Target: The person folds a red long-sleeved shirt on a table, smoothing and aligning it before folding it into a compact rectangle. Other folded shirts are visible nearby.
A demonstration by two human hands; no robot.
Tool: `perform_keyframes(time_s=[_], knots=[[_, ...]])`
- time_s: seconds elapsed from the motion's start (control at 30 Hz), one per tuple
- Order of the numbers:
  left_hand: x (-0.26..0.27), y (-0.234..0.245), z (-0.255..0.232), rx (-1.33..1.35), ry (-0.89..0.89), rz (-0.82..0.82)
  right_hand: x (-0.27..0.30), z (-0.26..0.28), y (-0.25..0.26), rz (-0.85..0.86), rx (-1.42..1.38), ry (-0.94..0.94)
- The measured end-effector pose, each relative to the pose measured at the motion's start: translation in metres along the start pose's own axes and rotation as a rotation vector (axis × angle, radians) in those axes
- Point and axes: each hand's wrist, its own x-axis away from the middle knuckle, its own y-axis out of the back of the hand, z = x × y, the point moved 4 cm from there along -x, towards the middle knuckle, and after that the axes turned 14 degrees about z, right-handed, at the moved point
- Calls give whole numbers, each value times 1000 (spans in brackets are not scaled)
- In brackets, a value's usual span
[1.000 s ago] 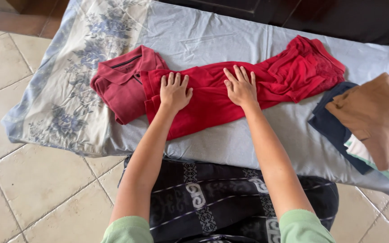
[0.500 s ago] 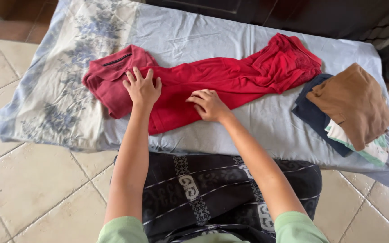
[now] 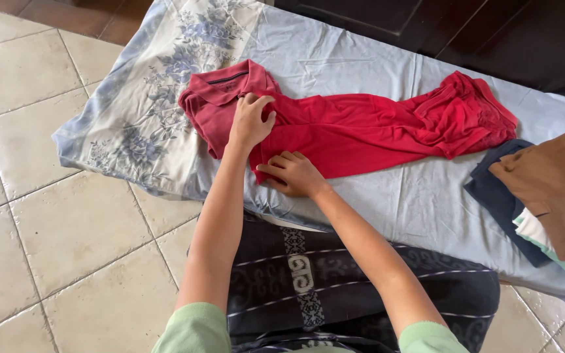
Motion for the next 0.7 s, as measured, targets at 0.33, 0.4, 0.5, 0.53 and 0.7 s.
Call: perform_keyframes(time_s=[0.33, 0.4, 0.5, 0.53, 0.7], knots=[[-1, 7, -34, -52, -16, 137, 6, -4, -3, -129, -191, -53], [-1, 9, -42, -64, 11, 148, 7, -7, -6, -158, -214, -88], [-6, 5, -36, -73, -37, 111, 3, 2, 13, -265, -175, -60], [-8, 9, -34, -72, -37, 111, 0, 4, 15, -264, -173, -60], [-7, 47, -32, -14, -119, 5, -17, 19, 29, -395, -187, 6]])
